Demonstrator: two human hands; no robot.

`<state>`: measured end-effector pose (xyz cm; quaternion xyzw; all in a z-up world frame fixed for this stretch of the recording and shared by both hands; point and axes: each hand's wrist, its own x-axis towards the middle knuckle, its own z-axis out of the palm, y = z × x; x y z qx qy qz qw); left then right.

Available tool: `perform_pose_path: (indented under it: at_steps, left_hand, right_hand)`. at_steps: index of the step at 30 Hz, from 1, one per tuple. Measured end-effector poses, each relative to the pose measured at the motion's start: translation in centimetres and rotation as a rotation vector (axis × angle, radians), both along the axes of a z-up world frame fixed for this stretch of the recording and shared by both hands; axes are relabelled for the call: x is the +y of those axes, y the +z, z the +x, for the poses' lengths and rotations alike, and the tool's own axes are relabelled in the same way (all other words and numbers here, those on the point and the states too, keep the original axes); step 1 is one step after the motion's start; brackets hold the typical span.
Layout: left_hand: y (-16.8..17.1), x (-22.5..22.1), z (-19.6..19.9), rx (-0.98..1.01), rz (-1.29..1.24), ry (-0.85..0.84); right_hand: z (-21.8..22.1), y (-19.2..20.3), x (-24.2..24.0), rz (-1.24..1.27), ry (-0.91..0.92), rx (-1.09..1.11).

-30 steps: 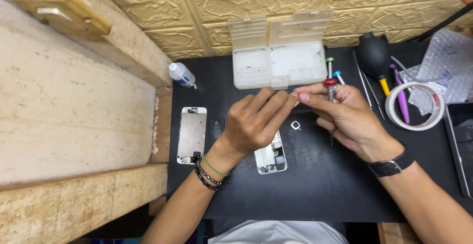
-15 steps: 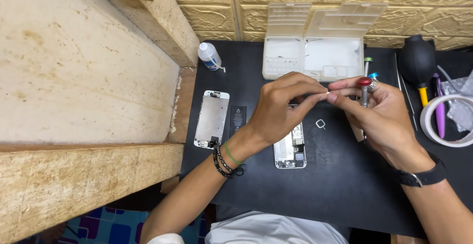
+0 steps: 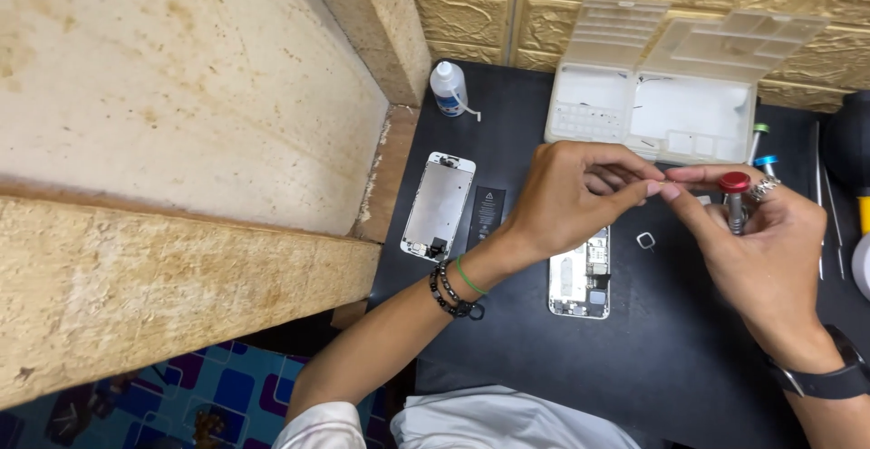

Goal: A person is repairing a smartphone by using a precision screwdriver to manipulate internal components and screws on a workbench.

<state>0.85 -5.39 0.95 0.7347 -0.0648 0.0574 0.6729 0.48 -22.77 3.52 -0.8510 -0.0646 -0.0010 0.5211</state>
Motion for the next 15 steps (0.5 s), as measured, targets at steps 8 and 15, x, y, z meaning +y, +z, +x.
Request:
perform_pose_path:
  at_steps: [8, 15]
  left_hand:
    - [0.3, 0.2, -0.1, -0.057, 0.020, 0.038]
    - [1.5, 5.1, 0.6, -0.218, 0.818, -0.383]
  right_hand:
    - [0.1, -0.9, -0.5, 0.035, 0.027, -0.042]
    - [0.2, 1.2, -0.7, -0.062, 0.048, 0.023]
